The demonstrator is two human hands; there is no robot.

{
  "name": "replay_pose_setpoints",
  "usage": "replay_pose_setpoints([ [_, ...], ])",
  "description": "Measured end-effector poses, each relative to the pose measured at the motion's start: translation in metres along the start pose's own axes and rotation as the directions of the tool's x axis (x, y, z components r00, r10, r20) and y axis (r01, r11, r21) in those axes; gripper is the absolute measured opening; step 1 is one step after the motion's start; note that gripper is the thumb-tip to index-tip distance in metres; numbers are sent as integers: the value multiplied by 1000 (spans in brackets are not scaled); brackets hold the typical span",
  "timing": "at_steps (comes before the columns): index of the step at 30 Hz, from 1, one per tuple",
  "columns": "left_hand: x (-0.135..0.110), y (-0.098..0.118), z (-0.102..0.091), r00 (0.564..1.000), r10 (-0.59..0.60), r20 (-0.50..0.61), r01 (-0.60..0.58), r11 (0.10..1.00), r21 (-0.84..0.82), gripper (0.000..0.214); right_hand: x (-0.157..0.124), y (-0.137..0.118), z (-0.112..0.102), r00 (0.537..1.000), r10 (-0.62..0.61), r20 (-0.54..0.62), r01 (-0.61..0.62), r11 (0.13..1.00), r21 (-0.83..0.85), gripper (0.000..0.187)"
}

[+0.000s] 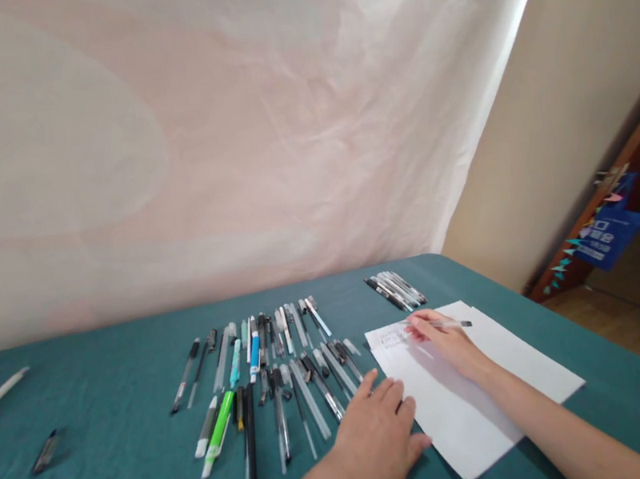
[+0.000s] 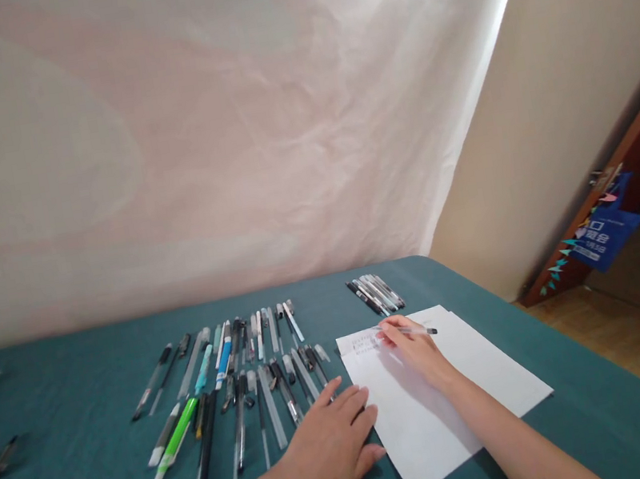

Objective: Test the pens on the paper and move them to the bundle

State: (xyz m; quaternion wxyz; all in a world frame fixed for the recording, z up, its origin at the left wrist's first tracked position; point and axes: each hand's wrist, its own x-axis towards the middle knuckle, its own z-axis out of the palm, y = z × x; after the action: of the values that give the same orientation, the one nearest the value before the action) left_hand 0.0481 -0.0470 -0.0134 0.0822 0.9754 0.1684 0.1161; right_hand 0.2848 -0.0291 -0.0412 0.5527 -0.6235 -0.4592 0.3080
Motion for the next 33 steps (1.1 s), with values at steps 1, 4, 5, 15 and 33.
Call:
replay_pose_setpoints([
  [1,-1,-1,-1,1000,1,1,-1,1000,-3,43,-1,-1,0,999,-35,6,35,998,-54,29],
  [4,-2,-2,-3,1000,8,11,-8,1000,-18,44,-2,0,-1,993,-118,31,122,970,-213,21],
  [5,-2,-2,-3,1000,10,14,-10,1000,-22,44,-2,1,-2,991,-132,29,135,955,-264,20],
  [15,-2,-3,-4,1000,25,10,-25,999,-28,44,1,8,-7,983,-182,4,154,823,-547,25],
  [33,-2,-3,-4,1000,28,2,-28,1000,-8,44,1,11,-7,981,-194,27,174,801,-573,22],
])
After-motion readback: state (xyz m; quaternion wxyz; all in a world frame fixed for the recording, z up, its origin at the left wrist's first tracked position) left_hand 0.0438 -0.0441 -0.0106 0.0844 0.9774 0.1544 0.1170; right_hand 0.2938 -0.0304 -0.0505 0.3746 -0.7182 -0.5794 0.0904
